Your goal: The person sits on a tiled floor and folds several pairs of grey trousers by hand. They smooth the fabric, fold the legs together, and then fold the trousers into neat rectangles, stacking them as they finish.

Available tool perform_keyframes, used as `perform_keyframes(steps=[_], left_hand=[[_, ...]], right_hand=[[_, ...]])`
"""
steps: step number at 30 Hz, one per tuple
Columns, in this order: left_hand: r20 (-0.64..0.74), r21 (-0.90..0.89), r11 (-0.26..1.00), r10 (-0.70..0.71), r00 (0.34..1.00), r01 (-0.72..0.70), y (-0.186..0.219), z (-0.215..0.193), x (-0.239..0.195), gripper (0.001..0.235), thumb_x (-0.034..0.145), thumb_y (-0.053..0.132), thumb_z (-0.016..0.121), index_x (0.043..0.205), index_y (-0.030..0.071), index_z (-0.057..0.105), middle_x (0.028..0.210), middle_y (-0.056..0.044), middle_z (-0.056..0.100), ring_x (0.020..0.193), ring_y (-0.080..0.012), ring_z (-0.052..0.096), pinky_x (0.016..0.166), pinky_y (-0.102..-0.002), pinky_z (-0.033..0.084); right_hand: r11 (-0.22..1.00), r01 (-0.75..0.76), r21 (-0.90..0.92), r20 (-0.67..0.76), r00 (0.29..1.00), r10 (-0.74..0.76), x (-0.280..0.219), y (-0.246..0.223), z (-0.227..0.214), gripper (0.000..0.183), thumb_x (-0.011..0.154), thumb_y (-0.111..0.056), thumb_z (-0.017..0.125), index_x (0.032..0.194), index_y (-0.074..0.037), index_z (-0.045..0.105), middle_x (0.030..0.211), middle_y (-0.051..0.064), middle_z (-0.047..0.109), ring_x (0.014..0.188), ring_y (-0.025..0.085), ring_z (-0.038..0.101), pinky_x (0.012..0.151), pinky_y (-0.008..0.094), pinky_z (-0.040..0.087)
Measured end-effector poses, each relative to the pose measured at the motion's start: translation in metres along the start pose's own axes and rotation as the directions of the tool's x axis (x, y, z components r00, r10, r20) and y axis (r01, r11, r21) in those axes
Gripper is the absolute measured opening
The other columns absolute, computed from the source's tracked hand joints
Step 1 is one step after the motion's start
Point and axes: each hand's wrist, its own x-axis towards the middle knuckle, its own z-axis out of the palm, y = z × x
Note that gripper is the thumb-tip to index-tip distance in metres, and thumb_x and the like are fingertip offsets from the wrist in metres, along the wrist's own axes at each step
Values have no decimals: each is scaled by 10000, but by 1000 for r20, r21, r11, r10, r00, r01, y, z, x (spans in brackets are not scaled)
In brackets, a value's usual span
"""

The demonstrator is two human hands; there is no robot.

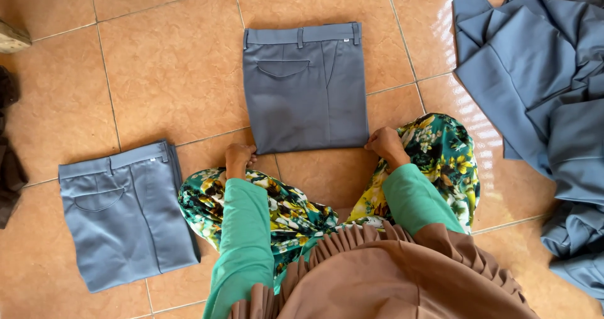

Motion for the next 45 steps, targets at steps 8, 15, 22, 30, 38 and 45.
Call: perform_keyframes(steps=[8, 15, 22, 30, 38, 45], left_hand=[[-81, 63, 998, 35, 996, -30, -13, 4, 16, 265, 896, 213, 673, 985, -24, 752, 645, -155, 709, 513, -189, 689, 484, -288, 582], [-140, 15, 997, 71, 988, -69, -7, 6, 2, 247, 892, 166, 709, 982, -61, 739, 737, -231, 706, 643, -271, 740, 544, -354, 618], [-542, 805, 581, 802, 250, -118, 14, 78, 10, 419, 1088, 399, 507, 1377, 117, 614, 1369, -239, 604, 1282, -378, 573, 1044, -520, 454], [140, 720, 400, 716, 684, -567, 115, 148, -100, 557, 1109, 474, 212, 1640, 308, 185, 1713, -97, 163, 1577, -352, 95, 1258, -595, 51], [-407, 831, 519, 812, 418, -200, 65, 87, -19, 530, 1053, 530, 378, 1556, 363, 397, 1579, -89, 435, 1455, -361, 395, 1142, -676, 271], [-316, 853, 450, 848, 425, -265, 117, 106, -44, 649, 1021, 563, 426, 1612, 342, 276, 1706, -110, 189, 1551, -412, 175, 1176, -707, 157]], right_hand=[[1000, 10, 15, 14, 1000, -10, 5, 9, -3, 136, 786, -160, 845, 783, -34, 793, 882, 242, 748, 879, 468, 717, 705, 514, 595], [1000, 11, -2, 5, 1000, -11, -2, 1, -11, 120, 808, -121, 796, 819, -2, 811, 874, 262, 753, 857, 471, 723, 718, 518, 606], [987, 97, -127, -460, 876, -145, 9, -38, 1, 407, 917, -278, 709, 1317, -224, 655, 1319, 130, 641, 1191, 418, 621, 890, 610, 539], [822, 290, -490, -465, 711, -527, 10, -114, 57, 596, 1098, -454, 414, 1616, -163, 375, 1644, 143, 385, 1515, 342, 327, 1186, 583, 271], [897, 157, -413, -420, 841, -340, 33, -75, 55, 649, 1098, -574, 263, 1647, -227, 267, 1720, 28, 226, 1589, 241, 131, 1224, 645, 71], [805, 202, -559, -438, 752, -492, 49, -128, 55, 652, 1083, -568, 336, 1633, -219, 320, 1707, 51, 274, 1582, 300, 178, 1225, 655, 71]])
